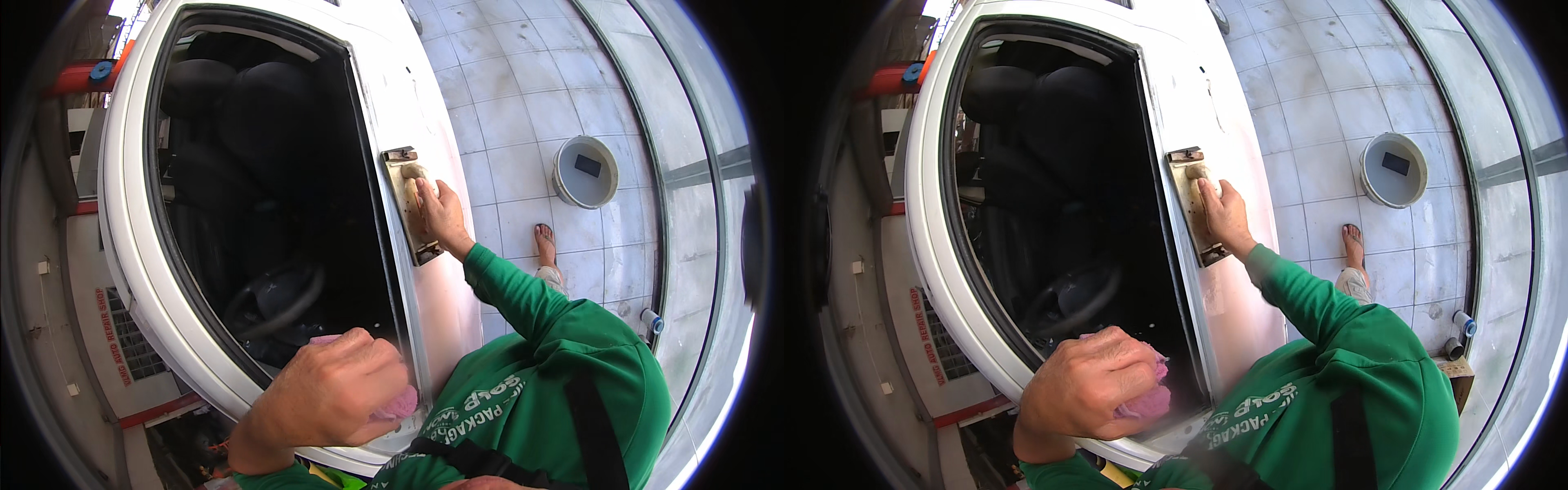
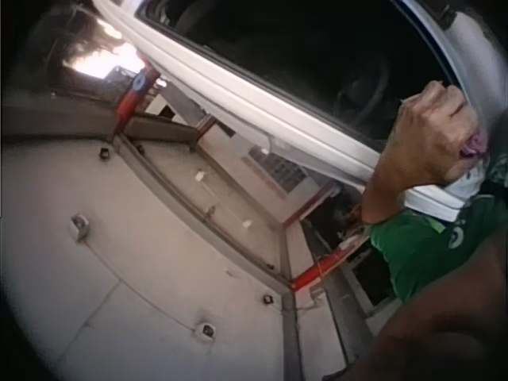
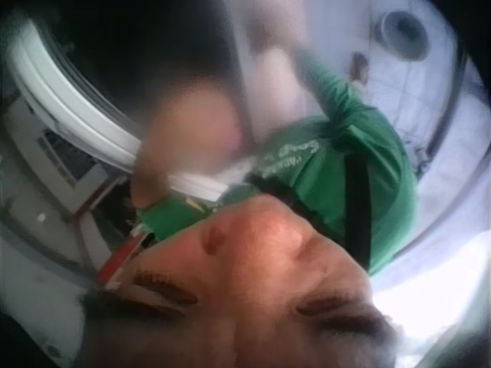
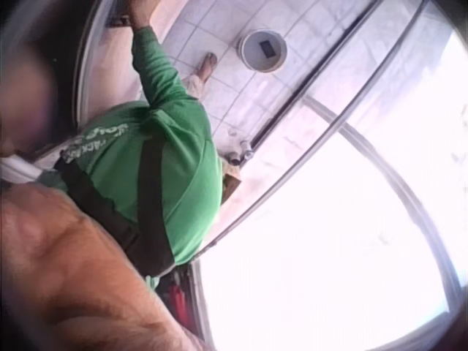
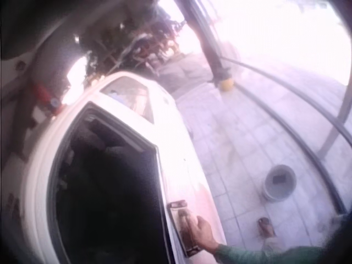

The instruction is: The person uses a sanding block and a pink cloth to polish the surface of a white car door. They repeatedly rub the door with the block and wipe it with the cloth, occasionally dipping the cloth into a bucket of water.

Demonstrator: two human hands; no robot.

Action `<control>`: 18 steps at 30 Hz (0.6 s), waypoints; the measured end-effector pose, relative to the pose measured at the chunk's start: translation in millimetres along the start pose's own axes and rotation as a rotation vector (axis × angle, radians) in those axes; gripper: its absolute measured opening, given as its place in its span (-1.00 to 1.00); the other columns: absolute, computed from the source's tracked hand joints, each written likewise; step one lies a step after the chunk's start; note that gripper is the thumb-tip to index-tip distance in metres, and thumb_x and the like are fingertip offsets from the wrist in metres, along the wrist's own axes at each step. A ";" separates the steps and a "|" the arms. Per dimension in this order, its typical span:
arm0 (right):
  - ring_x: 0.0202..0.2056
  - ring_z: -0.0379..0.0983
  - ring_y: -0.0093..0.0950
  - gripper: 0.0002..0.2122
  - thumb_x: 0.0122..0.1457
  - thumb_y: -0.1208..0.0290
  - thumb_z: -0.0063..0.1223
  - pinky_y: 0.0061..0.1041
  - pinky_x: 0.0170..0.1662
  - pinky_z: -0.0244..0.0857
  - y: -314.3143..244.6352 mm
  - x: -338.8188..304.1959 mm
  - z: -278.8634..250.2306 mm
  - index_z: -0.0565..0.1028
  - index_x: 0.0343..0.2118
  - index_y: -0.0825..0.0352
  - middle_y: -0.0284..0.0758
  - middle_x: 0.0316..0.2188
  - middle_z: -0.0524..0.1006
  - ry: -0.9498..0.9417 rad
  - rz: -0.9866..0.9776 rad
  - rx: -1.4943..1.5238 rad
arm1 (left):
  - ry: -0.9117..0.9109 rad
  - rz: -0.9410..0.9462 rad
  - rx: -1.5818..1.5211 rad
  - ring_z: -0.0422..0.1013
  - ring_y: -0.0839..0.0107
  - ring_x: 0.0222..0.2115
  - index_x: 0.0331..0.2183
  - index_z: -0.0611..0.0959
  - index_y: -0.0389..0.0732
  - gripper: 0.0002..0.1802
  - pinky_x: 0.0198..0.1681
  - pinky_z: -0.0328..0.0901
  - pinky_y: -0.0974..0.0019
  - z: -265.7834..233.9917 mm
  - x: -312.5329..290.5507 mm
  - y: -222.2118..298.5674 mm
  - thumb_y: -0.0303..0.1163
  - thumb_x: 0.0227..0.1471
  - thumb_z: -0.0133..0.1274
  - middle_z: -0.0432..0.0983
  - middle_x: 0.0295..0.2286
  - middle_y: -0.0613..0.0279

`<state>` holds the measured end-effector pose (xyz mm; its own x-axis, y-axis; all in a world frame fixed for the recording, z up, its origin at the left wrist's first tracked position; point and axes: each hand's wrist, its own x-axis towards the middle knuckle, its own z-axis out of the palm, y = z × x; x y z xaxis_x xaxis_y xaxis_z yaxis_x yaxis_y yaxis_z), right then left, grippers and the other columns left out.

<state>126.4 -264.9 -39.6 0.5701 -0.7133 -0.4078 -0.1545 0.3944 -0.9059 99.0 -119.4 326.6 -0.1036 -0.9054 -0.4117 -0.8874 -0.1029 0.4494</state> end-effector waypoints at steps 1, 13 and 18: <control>-0.18 0.62 0.09 -0.40 0.39 -0.08 0.09 -0.09 -0.07 0.43 0.0 5.7 0.1 0.57 -0.18 0.61 0.25 -0.32 0.61 0.035 -0.105 -0.038 | -0.011 0.002 0.008 0.57 0.22 -0.37 -0.43 0.69 -0.25 -0.73 -0.35 0.52 0.22 0.4 -1.1 0.9 -0.35 -0.19 0.42 0.66 -0.34 0.17; -0.14 0.61 0.17 -0.38 0.41 -0.10 0.03 0.00 -0.09 0.42 1.3 14.6 -0.2 0.53 -0.18 0.60 0.32 -0.28 0.59 0.075 -0.161 -0.073 | 0.022 0.042 -0.023 0.56 0.25 -0.39 -0.43 0.68 -0.25 -0.74 -0.37 0.50 0.25 -1.2 1.3 -0.4 -0.33 -0.11 0.42 0.65 -0.35 0.18; -0.21 0.63 0.05 -0.33 0.39 -0.14 0.02 -0.09 -0.14 0.51 -34.7 108.4 5.1 0.54 -0.12 0.64 0.19 -0.28 0.63 0.174 -0.154 -0.106 | 0.023 0.059 -0.007 0.55 0.25 -0.39 -0.43 0.68 -0.24 -0.75 -0.39 0.49 0.25 -5.6 -1.1 -3.8 -0.34 -0.11 0.41 0.65 -0.35 0.19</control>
<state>197.7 -352.9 -51.8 0.4474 -0.8529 -0.2690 -0.1659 0.2164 -0.9621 105.1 -120.3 329.7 -0.1450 -0.9191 -0.3664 -0.8767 -0.0523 0.4782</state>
